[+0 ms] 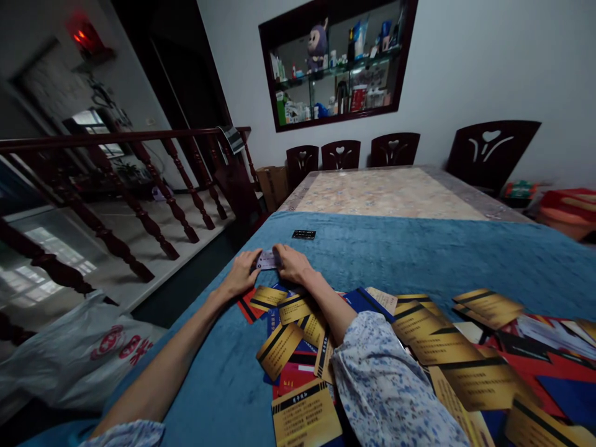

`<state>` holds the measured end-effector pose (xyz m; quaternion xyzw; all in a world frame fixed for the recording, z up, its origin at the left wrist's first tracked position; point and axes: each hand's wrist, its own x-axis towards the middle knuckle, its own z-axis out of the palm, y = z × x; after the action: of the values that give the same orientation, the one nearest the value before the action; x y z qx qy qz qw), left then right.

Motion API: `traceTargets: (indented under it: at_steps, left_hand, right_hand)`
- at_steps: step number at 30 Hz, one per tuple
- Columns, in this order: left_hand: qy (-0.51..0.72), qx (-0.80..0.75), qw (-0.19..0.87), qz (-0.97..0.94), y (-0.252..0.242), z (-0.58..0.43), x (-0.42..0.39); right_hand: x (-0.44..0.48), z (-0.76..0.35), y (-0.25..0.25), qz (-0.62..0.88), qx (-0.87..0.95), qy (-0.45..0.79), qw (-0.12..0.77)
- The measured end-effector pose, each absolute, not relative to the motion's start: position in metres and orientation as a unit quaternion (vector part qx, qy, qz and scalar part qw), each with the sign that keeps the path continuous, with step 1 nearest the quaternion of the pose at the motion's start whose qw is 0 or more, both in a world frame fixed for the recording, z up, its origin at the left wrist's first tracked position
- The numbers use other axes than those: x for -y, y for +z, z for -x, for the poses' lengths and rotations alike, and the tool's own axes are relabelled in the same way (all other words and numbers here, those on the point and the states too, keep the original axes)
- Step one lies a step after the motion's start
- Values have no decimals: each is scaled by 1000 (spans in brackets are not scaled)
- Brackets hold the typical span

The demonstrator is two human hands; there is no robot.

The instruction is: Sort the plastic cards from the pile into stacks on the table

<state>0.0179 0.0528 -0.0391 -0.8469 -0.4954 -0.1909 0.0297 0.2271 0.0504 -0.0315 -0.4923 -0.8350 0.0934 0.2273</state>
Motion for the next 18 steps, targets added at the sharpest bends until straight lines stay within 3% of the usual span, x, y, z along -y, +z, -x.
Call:
traceTargets:
  at_steps: [9,18]
  left_hand:
    - [-175,494,51,850,-25,-25,-61]
    - [-128,465,55,874,-7,-50,-68]
  right_hand:
    - [-55,-227,-8,541,818,86,176]
    - [-60,-253,-18,530,798,117,261]
